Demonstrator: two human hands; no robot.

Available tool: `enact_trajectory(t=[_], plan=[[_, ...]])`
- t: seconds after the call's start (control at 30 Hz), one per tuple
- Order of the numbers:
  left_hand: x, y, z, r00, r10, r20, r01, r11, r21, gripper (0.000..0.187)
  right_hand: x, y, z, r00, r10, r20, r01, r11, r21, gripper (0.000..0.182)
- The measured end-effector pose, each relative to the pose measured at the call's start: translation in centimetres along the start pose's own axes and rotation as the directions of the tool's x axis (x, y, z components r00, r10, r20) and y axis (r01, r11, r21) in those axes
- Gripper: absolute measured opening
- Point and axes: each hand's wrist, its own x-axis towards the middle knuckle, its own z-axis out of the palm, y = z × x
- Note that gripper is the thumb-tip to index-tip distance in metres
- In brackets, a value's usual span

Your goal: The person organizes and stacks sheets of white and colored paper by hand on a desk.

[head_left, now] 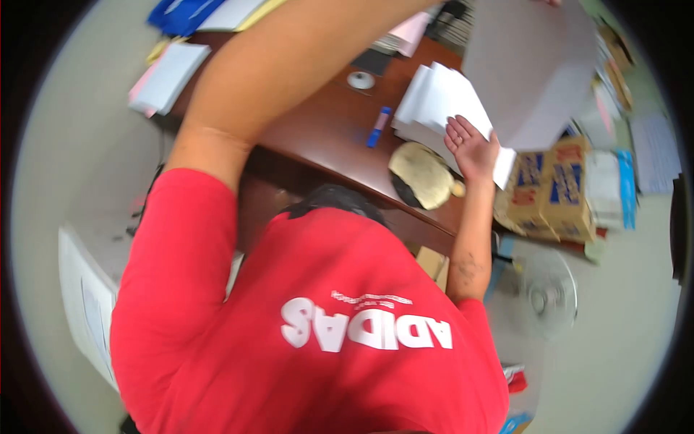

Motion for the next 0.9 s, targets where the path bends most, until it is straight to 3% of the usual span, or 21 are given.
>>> enact_trajectory(t=[0.07,0.13,0.2,0.23,0.27,0.33,0.37,0.43,0.47,0.57,0.6,0.67,0.73,0.77,0.83,0.87,0.9], plan=[[-2.0,1.0,-3.1,0.997,0.017,0.079,-0.014,0.999,-0.04,0.013,-1.0,2.9,3.1,0.964,0.065,0.26,-0.17,0.897,0.408,0.077],[-5.3,2.0,-7.9,0.998,0.019,0.062,-0.018,1.0,-0.016,0.016,-1.2,5.4,6.1,0.866,-0.114,0.487,-0.164,0.855,0.492,0.085],[-9.7,2.3,-12.8,0.993,-0.116,-0.004,0.115,0.987,-0.112,0.027,-1.3,6.9,7.3,0.701,-0.087,0.708,-0.514,0.627,0.585,0.095],[-11.7,2.0,-15.0,0.997,-0.052,-0.049,0.049,0.997,-0.051,0.03,-2.1,7.0,8.4,0.726,-0.043,0.687,-0.456,0.717,0.527,0.098],[-13.8,1.6,-17.4,0.996,0.013,-0.084,-0.012,1.0,0.01,0.033,-2.4,7.3,8.9,0.839,0.0,0.544,-0.342,0.777,0.528,0.102],[-19.8,1.5,-22.6,0.989,-0.114,-0.099,0.123,0.988,0.09,0.031,-1.9,8.4,11.0,0.96,0.02,0.278,-0.123,0.926,0.357,0.101],[-22.3,0.7,-24.0,0.959,-0.199,-0.204,0.215,0.975,0.059,0.03,-1.0,8.8,11.2,0.947,0.21,0.243,-0.282,0.907,0.314,0.093],[-26.0,-1.4,-26.9,0.873,-0.324,-0.365,0.354,0.935,0.016,0.03,2.0,11.3,12.0,0.95,0.304,0.072,-0.302,0.953,-0.029,0.058],[-27.6,-2.5,-28.3,0.827,-0.366,-0.427,0.407,0.914,0.005,0.03,4.0,12.7,11.3,0.939,0.344,0.006,-0.332,0.912,-0.242,0.044],[-31.8,-4.3,-33.0,0.794,-0.396,-0.461,0.452,0.892,0.011,0.034,7.9,16.6,13.4,0.832,0.553,-0.036,-0.512,0.742,-0.433,0.028],[-33.3,-4.3,-34.5,0.793,-0.397,-0.462,0.462,0.886,0.031,0.036,7.6,18.3,15.3,0.883,0.468,-0.025,-0.435,0.799,-0.415,0.035],[-36.4,-5.8,-38.9,0.863,-0.333,-0.381,0.407,0.904,0.13,0.039,8.2,20.6,16.9,0.901,0.401,0.168,-0.268,0.816,-0.512,0.044],[-38.2,-7.9,-42.4,0.777,-0.362,-0.516,0.502,0.851,0.158,0.043,10.2,24.1,16.8,0.919,0.371,0.13,-0.232,0.778,-0.584,0.048],[-38.7,-9.3,-44.2,0.78,-0.383,-0.495,0.508,0.849,0.144,0.043,11.7,26.0,16.3,0.922,0.383,0.06,-0.275,0.756,-0.594,0.045],[-39.1,-11.6,-47.4,0.588,-0.603,-0.539,0.711,0.703,-0.011,0.047,13.7,28.3,16.6,0.892,0.43,-0.139,-0.399,0.603,-0.691,0.046],[-39.0,-12.0,-48.3,0.591,-0.614,-0.523,0.715,0.699,-0.013,0.047,14.1,29.4,16.9,0.867,0.435,-0.243,-0.456,0.496,-0.739,0.048],[-39.2,-12.4,-49.0,0.546,-0.643,-0.537,0.769,0.639,0.016,0.047,14.1,30.5,16.9,0.931,0.288,-0.225,-0.335,0.425,-0.841,0.049]])
